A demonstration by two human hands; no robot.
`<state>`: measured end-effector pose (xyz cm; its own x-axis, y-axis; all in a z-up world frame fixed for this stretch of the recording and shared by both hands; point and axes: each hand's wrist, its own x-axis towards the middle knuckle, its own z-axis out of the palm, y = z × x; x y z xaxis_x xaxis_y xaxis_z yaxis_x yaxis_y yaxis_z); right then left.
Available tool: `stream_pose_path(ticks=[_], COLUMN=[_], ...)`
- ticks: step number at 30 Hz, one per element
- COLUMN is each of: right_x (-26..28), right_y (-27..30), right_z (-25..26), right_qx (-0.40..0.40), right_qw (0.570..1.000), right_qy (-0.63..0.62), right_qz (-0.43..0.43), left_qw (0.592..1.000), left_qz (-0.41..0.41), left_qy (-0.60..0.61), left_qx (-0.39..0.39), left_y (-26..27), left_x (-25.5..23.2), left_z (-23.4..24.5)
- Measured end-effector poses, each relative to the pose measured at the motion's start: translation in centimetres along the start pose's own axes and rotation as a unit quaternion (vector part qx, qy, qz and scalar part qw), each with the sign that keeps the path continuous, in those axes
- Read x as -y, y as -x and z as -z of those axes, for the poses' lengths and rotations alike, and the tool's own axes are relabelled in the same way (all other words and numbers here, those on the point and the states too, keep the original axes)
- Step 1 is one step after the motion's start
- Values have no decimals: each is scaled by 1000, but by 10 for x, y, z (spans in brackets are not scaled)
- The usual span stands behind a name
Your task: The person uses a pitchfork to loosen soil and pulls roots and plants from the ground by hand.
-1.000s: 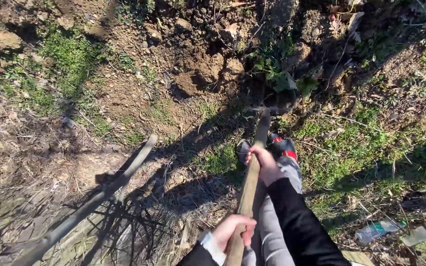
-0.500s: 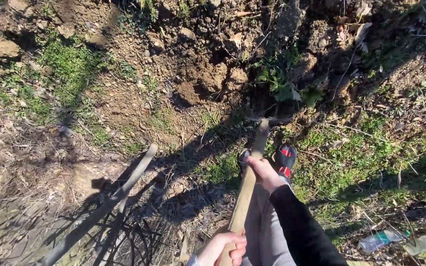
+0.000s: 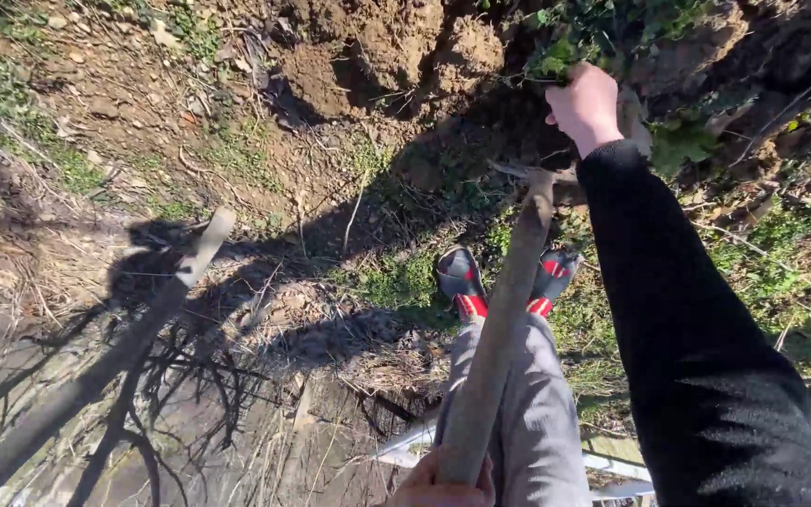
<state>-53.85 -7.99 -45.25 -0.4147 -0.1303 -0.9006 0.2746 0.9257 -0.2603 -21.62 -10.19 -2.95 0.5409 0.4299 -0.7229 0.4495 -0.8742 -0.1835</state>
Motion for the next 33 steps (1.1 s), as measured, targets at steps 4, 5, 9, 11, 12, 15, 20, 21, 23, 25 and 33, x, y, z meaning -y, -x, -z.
stream_pose_path(ticks=[4,5,9,11,12,15,20,21,23,25,33], right_x=[-29,-30,-39,-35,-36,-42,-39,-36,-32,-27,17], right_y=[-44,-45,-42,-31,-38,-34,44,57,86,119,209], right_z=[-29,-31,-28,-23,-21,-16,24,32,45,59,106], right_qx=[-137,-163,-218,-202,-201,-231,-207,-212,-192,-184,-35], right_qw=[987,984,963,947,947,921,903,901,881,896,920], right_qy=[38,29,26,94,96,144,-165,-164,-320,-295,-223], right_qz=[80,72,154,232,232,280,340,341,291,278,321], left_qw=[903,858,809,737,738,727,503,500,362,301,208], left_qz=[110,76,36,-66,-65,37,-524,-526,-759,-773,-697], left_qy=[-301,-305,-341,-548,-547,-497,-627,-627,-435,-440,-529], left_qx=[286,406,477,390,390,472,280,284,323,345,438], left_y=[-23,-39,-86,-91,-95,-91,-54,-50,-44,-36,0], left_x=[-21,-19,-31,-35,-35,-36,-42,-42,-42,-35,-28], left_z=[-50,-59,-112,-134,-139,-144,-168,-186,-218,-256,-336])
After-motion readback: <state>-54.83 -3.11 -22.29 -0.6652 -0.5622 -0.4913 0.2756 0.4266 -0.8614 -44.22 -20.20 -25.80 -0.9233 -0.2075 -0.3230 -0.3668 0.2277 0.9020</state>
